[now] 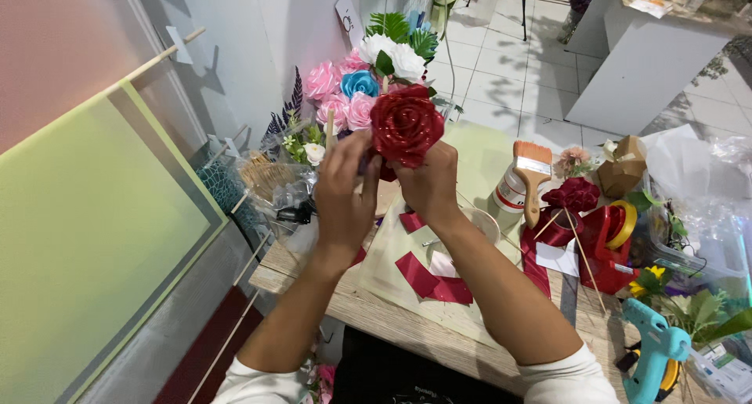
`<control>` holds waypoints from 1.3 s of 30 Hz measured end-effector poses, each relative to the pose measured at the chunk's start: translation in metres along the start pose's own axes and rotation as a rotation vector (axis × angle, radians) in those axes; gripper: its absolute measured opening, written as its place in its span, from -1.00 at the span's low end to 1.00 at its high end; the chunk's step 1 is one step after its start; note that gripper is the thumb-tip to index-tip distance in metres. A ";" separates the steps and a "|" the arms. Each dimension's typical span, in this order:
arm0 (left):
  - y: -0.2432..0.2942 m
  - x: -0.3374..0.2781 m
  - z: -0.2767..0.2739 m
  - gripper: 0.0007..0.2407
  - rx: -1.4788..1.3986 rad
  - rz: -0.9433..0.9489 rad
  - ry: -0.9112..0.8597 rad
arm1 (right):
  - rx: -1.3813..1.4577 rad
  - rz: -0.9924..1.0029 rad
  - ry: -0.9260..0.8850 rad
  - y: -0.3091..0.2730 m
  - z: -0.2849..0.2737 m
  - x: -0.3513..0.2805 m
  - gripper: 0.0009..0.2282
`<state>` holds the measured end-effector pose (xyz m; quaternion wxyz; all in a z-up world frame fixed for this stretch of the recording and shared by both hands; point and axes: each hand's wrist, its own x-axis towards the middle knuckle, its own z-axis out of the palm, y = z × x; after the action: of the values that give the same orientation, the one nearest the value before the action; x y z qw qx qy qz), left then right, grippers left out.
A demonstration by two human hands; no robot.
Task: The person applies a clear liquid to a red fabric rose using a paintbrush, then dips the rose into a container of red glitter. The person repeats this process with a second rose and places the finished items into a vase.
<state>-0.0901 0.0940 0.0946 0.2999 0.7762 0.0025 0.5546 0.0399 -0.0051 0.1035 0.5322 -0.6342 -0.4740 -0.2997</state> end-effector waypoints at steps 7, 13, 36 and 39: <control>0.021 0.034 -0.024 -0.79 -0.039 0.058 0.032 | 0.087 -0.056 0.010 -0.018 0.000 0.006 -0.74; 0.025 0.042 -0.032 -0.91 -0.045 0.083 0.123 | 0.156 0.001 -0.004 -0.037 -0.005 0.002 -0.80; -0.018 0.125 -0.020 -0.85 0.017 0.020 0.152 | 0.323 0.266 -0.132 -0.054 -0.019 -0.018 -0.90; -0.045 0.123 -0.008 -0.83 -0.030 -0.021 0.130 | 0.324 0.280 -0.146 -0.054 -0.019 -0.018 -0.92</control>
<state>-0.0348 0.1759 0.1806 0.3165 0.7340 0.0218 0.6005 -0.0137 -0.0294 0.1133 0.6276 -0.6202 -0.4607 -0.0962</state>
